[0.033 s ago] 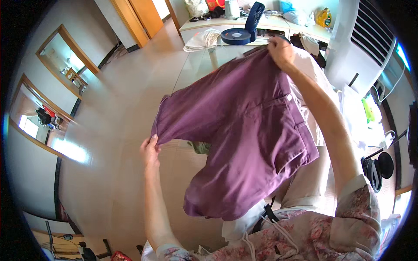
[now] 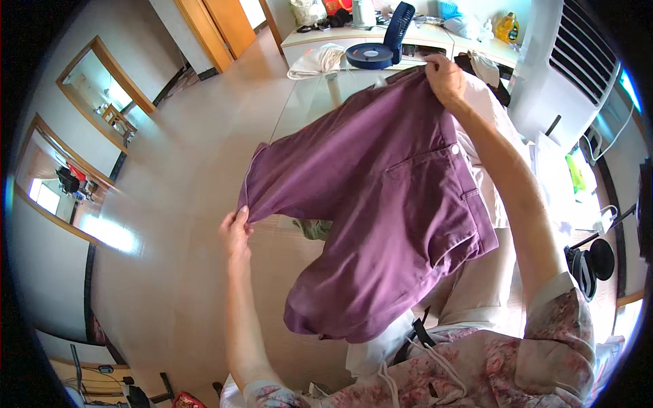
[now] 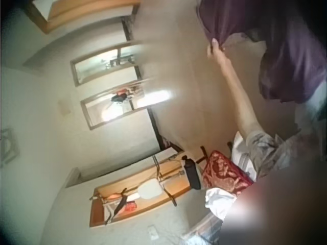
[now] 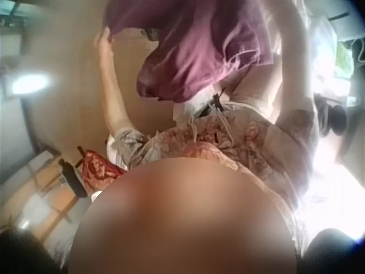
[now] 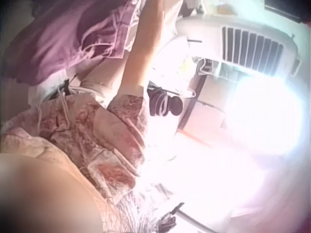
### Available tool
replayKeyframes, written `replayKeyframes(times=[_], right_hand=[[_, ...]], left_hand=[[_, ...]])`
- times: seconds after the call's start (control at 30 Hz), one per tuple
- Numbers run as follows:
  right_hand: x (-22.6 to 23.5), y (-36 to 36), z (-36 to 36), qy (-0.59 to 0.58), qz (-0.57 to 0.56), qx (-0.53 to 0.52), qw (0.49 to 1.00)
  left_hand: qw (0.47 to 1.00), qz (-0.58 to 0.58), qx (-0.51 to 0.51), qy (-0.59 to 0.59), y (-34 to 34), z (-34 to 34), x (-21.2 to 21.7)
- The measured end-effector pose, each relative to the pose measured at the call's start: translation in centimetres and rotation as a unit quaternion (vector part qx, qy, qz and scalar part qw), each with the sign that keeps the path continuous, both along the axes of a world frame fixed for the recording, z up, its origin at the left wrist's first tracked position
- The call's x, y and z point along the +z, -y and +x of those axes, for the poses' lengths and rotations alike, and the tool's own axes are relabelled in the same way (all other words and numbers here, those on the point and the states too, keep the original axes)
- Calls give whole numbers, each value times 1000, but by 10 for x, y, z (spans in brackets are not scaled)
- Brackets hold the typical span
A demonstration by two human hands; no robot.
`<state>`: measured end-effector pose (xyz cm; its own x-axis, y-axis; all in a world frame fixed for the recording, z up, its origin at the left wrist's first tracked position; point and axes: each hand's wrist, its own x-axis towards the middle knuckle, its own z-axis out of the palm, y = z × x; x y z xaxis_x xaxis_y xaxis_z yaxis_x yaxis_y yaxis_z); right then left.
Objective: Folding various items of clothing including socks and purple shorts on a glass table.
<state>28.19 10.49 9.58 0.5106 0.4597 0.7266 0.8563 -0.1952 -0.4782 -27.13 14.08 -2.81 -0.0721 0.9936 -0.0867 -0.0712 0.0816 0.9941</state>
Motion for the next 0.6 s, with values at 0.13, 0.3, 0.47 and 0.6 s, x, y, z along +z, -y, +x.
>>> replayKeyframes(times=[0.13, 0.3, 0.47, 0.6], right_hand=[[-26, 1, 14, 71, -257, -86, 960], [-50, 12, 2, 85, -360, -75, 926], [-14, 26, -19, 171, -432, -61, 883], [-1, 6, -44, 283, -405, 28, 869]], left_hand=[[989, 23, 39, -141, -14, 28, -2], [986, -23, 69, -149, -26, 29, -7], [993, -27, 47, -104, -14, 11, -18], [995, -36, 42, -78, -12, 11, -26]])
